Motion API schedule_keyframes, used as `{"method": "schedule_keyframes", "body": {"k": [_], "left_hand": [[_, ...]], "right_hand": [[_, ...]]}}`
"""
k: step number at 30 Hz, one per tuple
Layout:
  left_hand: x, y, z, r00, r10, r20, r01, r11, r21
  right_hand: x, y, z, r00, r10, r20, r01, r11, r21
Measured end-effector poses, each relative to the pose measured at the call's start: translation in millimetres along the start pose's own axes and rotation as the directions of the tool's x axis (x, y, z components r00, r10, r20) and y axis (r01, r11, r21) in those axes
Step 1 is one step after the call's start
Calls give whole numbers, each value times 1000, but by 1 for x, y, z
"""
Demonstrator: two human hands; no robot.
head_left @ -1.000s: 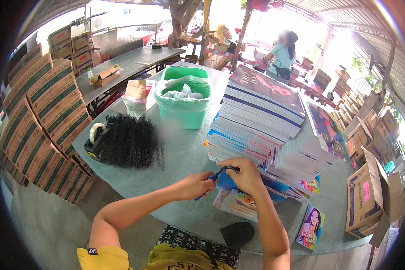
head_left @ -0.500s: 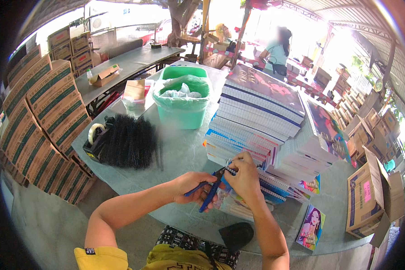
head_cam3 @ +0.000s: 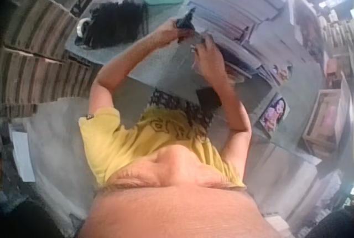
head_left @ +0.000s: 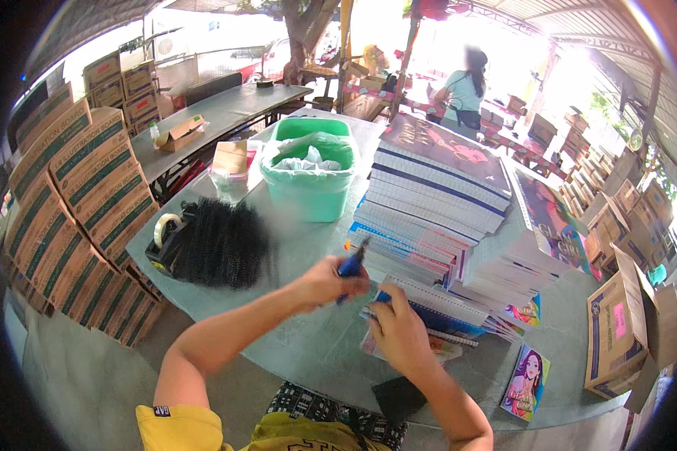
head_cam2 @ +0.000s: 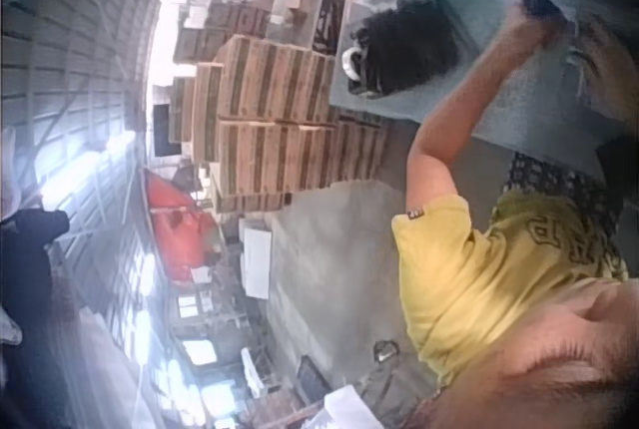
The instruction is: The person organizes stacks of notebooks on a large table, moving them from a cardboard box and arranging them in piles, then uses a small blue tool to trim or adjust the spiral bindings.
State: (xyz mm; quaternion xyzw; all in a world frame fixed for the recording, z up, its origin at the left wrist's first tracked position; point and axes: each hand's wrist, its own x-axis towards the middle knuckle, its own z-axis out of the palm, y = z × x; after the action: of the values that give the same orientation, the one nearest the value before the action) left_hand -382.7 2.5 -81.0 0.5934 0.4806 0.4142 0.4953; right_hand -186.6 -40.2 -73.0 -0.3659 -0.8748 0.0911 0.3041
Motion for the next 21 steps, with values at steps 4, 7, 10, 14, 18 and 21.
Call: {"method": "schedule_keyframes", "body": {"k": [4,7,10,14,18,21], "left_hand": [[73,25,-94,882,298,-366,-182,930,319],[116,1,-201,647,392,-654,21,848,529],[84,44,-113,735,205,-646,12,949,315],[60,-30,-102,782,392,-485,-180,887,425],[33,-68,-69,870,241,-431,-60,918,392],[20,-98,-51,902,176,-394,0,913,409]], "right_hand": [[-50,24,-46,1000,17,-4,-17,964,-267],[-79,56,-104,982,175,-69,-183,973,-138],[-135,72,-191,942,149,-300,-222,948,-227],[-242,129,-228,738,645,-197,-669,739,-87],[-361,224,-163,333,860,-386,-939,268,-215],[-389,260,-162,250,801,-544,-910,386,152]]}}
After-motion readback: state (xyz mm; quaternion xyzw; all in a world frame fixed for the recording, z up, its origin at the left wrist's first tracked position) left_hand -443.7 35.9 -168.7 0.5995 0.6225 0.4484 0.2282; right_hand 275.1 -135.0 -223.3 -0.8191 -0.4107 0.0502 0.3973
